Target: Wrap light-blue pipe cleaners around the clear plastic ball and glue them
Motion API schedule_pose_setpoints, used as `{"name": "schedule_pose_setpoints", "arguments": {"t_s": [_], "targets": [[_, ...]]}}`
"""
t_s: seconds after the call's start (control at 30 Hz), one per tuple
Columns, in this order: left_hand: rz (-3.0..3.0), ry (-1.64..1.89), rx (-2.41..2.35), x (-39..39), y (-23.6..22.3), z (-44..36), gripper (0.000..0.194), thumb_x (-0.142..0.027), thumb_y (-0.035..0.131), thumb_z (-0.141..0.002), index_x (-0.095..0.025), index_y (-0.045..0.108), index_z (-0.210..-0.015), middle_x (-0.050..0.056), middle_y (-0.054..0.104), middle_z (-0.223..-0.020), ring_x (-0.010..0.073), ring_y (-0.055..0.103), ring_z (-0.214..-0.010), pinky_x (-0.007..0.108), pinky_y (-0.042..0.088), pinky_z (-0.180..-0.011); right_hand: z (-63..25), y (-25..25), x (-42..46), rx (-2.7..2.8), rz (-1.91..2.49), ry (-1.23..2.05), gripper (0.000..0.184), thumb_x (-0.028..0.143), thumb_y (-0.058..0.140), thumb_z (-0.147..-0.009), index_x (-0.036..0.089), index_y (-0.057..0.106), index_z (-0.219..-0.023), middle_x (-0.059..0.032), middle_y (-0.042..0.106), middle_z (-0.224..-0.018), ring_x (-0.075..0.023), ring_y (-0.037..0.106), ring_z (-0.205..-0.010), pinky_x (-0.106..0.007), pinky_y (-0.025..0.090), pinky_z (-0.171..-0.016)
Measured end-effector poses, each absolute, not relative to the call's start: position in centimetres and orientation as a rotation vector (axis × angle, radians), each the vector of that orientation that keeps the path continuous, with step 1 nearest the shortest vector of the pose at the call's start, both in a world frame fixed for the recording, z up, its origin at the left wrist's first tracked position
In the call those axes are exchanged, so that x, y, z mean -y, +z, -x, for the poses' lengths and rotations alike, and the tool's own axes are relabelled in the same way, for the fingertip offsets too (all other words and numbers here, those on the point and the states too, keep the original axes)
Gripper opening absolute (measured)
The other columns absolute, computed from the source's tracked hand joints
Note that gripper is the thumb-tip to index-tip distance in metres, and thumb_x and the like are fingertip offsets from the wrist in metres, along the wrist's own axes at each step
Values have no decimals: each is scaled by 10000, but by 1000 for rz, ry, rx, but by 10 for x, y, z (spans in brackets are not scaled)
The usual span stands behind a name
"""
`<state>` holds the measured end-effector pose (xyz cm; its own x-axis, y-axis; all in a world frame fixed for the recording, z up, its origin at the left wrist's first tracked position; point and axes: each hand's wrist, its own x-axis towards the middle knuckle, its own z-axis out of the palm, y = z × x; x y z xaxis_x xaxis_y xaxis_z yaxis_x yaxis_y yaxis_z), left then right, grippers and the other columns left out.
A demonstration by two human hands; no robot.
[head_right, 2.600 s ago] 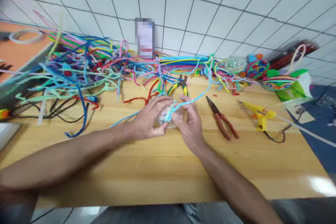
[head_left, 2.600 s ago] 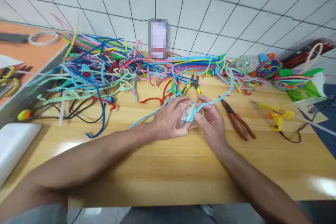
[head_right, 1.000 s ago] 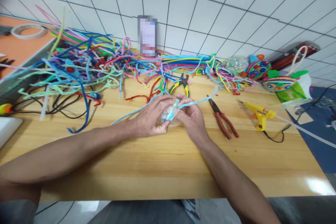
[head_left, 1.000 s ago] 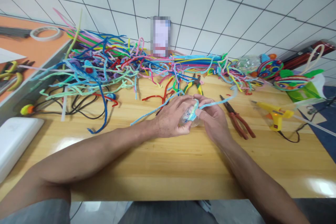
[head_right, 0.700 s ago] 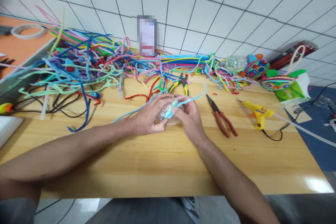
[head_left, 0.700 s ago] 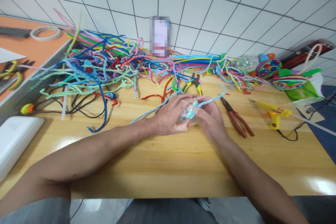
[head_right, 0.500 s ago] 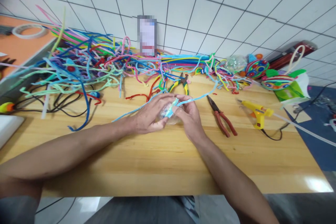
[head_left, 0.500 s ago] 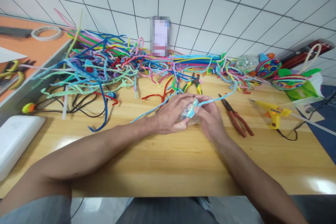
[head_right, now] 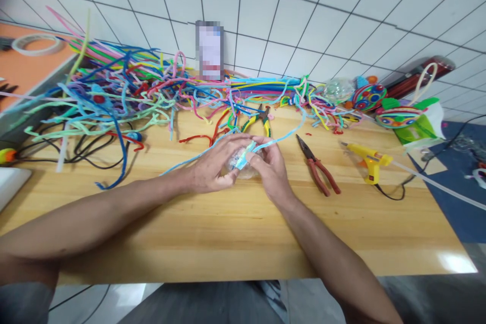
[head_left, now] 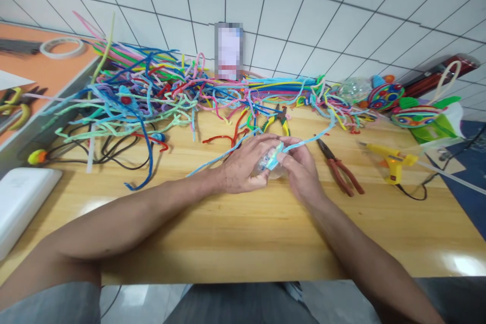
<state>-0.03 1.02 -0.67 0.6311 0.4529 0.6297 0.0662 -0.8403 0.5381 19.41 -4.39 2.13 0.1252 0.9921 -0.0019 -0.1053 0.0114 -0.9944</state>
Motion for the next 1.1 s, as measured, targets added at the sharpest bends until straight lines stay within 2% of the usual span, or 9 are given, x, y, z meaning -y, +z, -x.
{"name": "schedule_pose_setpoints", "arguments": {"t_s": [0.23, 0.37, 0.6, 0.73, 0.97, 1.1], "targets": [[-2386, 1087, -353, -11, -6, 3, 962, -229, 697, -877, -252, 238, -1722, 241, 391, -1742, 431, 342, -1681, 721, 377, -1323, -193, 20, 43, 973, 1192, 1147, 466, 423, 921, -722, 296, 702, -1114, -4, 766, -1078, -229, 698, -1005, -391, 590, -934], [-2309, 1094, -450, -8, -10, 3, 964, -249, 712, -911, -229, 208, -1732, 258, 326, -1770, 435, 288, -1705, 725, 324, -1348, -193, 19, 43, 934, 1199, 1138, 422, 430, 897, -760, 294, 694, -1104, 5, 760, -1065, -214, 698, -985, -378, 578, -927], [-2190, 974, -580, -4, -13, 2, 850, -449, 665, -1024, -208, 235, -1716, 242, 396, -1720, 415, 363, -1658, 689, 341, -1355, -196, 15, 47, 913, 1209, 1108, 395, 459, 855, -811, 303, 676, -1127, -1, 754, -1121, -219, 696, -1019, -391, 565, -952], [-2160, 940, -558, -1, -8, 3, 770, -427, 612, -1048, -222, 257, -1700, 212, 461, -1661, 389, 462, -1573, 660, 400, -1321, -196, 14, 48, 945, 1211, 1091, 369, 457, 840, -824, 314, 672, -1120, 8, 744, -1094, -221, 683, -1003, -390, 559, -933], [-2197, 969, -527, -2, -5, 2, 729, -417, 592, -1034, -193, 281, -1654, 214, 476, -1611, 376, 474, -1542, 619, 419, -1308, -194, 15, 48, 910, 1186, 1089, 397, 433, 892, -779, 301, 698, -1099, 5, 746, -1083, -208, 685, -996, -370, 568, -917], [-2163, 933, -559, -2, 9, 2, 725, -451, 689, -965, -196, 361, -1559, 200, 541, -1507, 367, 562, -1430, 602, 494, -1229, -198, 17, 48, 945, 1185, 1115, 426, 439, 915, -762, 300, 703, -1104, -4, 760, -1080, -217, 697, -980, -382, 586, -908]]}}
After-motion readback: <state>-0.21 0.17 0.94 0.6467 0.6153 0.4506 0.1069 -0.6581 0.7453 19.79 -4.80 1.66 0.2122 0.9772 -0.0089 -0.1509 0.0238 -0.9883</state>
